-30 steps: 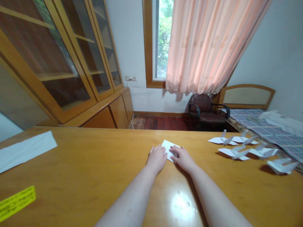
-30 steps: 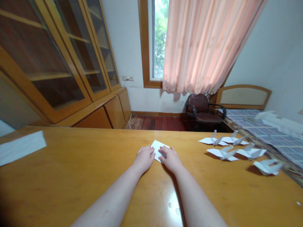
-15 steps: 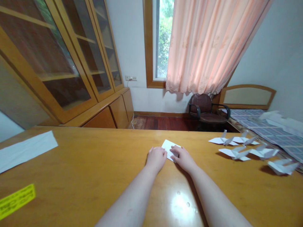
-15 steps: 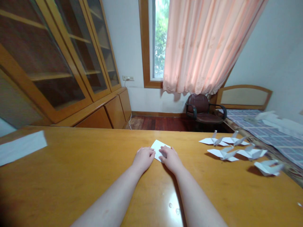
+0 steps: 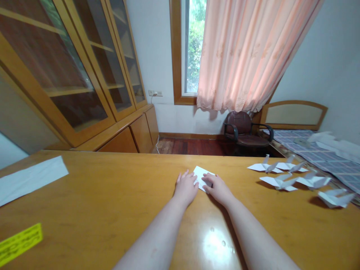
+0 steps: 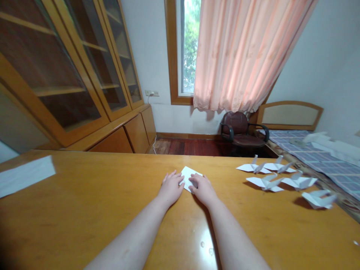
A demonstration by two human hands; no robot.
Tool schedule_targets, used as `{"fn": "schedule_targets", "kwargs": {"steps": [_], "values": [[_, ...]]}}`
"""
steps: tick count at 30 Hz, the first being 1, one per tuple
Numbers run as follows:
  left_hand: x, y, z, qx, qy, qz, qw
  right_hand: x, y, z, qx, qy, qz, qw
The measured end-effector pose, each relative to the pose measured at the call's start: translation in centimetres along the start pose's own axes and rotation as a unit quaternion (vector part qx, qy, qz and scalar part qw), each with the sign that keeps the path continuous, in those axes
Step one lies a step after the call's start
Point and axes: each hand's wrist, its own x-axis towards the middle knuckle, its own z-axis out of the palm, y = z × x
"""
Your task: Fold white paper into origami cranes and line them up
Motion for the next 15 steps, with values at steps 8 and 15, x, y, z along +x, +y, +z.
{"fn": "schedule_targets", "kwargs": {"steps": [8, 15], "values": [[-0.3, 0.0, 0.3, 0.000, -0.033, 0.029, 0.999, -0.1, 0.2, 0.2, -0.063, 0.073, 0.039, 0.995], [-0.3, -0.1, 0.3, -0.001, -0.033, 0.030, 0.999, 0.2, 0.9, 0.5, -0.094, 0.109, 0.097, 0.985]]}}
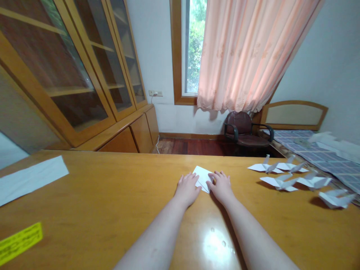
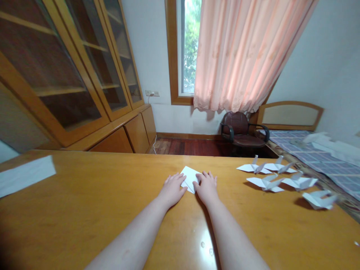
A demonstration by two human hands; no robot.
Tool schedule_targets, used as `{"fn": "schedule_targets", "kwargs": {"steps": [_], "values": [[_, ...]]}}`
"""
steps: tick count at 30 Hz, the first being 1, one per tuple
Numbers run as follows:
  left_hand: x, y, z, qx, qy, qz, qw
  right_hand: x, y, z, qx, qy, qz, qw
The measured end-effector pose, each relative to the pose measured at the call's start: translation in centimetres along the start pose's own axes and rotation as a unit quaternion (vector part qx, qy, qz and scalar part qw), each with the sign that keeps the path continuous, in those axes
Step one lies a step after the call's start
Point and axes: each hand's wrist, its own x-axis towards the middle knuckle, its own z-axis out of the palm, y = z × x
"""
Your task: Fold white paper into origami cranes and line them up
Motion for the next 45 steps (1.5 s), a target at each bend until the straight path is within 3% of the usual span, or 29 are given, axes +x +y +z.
{"fn": "schedule_targets", "kwargs": {"steps": [17, 32, 40, 45], "values": [[0.0, 0.3, -0.3, -0.002, -0.005, -0.005, 1.000, 0.2, 0.2, -0.2, 0.120, 0.031, -0.032, 0.992], [0.0, 0.2, -0.2, -0.002, -0.008, -0.007, 1.000, 0.2, -0.1, -0.5, 0.203, 0.110, -0.063, 0.971], [0.0, 0.3, -0.3, -0.001, -0.008, -0.008, 1.000, -0.5, -0.9, -1.2, 0.221, 0.084, -0.141, 0.961], [0.0, 0.1, -0.1, -0.002, -0.006, -0.006, 1.000, -0.6, -1.1, -1.2, 0.210, 0.036, -0.141, 0.967]]}}
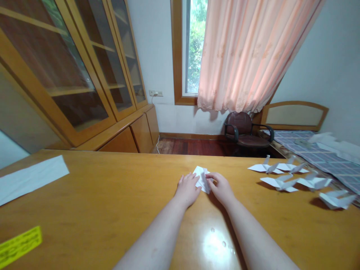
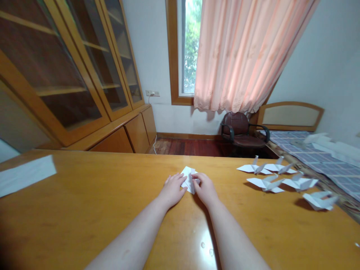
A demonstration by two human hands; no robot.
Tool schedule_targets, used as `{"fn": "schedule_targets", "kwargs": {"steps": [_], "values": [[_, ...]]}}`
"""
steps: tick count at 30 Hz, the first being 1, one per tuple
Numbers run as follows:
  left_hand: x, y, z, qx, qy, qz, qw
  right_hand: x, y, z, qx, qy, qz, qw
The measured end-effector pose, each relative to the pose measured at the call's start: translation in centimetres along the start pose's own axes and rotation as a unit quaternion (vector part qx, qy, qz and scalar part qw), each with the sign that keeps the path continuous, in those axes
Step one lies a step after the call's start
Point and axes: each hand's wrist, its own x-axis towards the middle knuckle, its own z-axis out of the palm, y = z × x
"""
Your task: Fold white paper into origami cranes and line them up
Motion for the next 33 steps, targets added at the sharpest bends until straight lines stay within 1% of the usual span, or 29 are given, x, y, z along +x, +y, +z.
{"fn": "schedule_targets", "kwargs": {"steps": [3, 8, 12, 18, 25, 29, 33], "values": [[0.0, -0.1, 0.2, -0.002, 0.004, 0.003, 1.000, 0.1, 0.3, 0.1, -0.017, -0.020, 0.020, 0.999], [0.1, -0.3, 0.5, -0.009, 0.019, 0.007, 1.000, 0.3, 1.0, 0.2, -0.045, -0.010, 0.053, 0.998], [0.1, -0.4, 0.5, -0.008, 0.018, 0.009, 1.000, 0.3, 1.3, 0.4, -0.055, -0.029, 0.074, 0.995], [0.1, -0.4, 0.5, -0.008, 0.018, 0.010, 1.000, 0.1, 1.5, 0.6, -0.095, -0.080, 0.050, 0.991], [0.1, -0.3, 0.6, -0.004, 0.017, 0.007, 1.000, 0.1, 1.2, 0.4, -0.162, -0.126, 0.046, 0.978], [0.1, -0.4, 0.5, -0.003, 0.015, 0.010, 1.000, 0.2, 0.9, 0.2, -0.167, -0.159, 0.039, 0.972], [0.2, -0.4, 0.5, 0.001, 0.009, 0.007, 1.000, 0.2, 0.7, 0.1, -0.171, -0.175, 0.045, 0.969]]}}
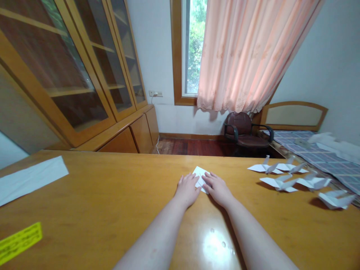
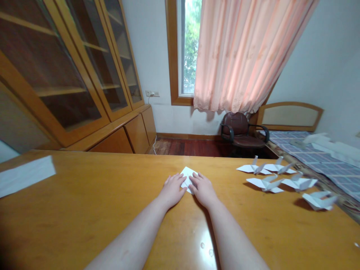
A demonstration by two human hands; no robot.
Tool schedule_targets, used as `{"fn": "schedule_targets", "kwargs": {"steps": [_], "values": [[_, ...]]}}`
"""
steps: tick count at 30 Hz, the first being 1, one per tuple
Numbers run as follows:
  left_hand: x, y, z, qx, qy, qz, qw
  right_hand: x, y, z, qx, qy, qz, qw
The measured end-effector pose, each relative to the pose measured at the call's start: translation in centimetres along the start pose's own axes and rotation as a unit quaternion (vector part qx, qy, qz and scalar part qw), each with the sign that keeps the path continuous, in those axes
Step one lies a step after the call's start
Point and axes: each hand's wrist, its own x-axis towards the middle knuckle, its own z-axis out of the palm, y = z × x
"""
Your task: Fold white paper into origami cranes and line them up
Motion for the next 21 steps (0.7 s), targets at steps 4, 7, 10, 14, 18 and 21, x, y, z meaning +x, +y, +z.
{"fn": "schedule_targets", "kwargs": {"steps": [4, 7, 10, 14, 18, 21], "values": [[0.03, 0.01, -0.02, 0.001, 0.001, 0.001, 1.000, -0.03, -0.04, 0.03, 0.000, 0.000, 0.003, 1.000], [0.01, 0.02, -0.03, -0.001, 0.001, 0.001, 1.000, 0.01, 0.00, 0.04, 0.012, 0.007, 0.005, 1.000], [-0.01, 0.03, -0.02, 0.001, -0.004, -0.002, 1.000, 0.03, 0.02, 0.00, 0.034, 0.016, 0.002, 0.999], [-0.02, 0.03, 0.05, 0.004, -0.003, -0.002, 1.000, 0.01, 0.02, -0.05, 0.062, 0.035, -0.008, 0.997], [0.00, 0.02, 0.11, -0.001, 0.002, -0.004, 1.000, 0.06, 0.07, -0.01, 0.073, 0.045, -0.024, 0.996], [0.00, 0.04, 0.04, -0.006, -0.003, -0.002, 1.000, 0.10, 0.12, 0.05, 0.071, 0.046, -0.029, 0.996]]}}
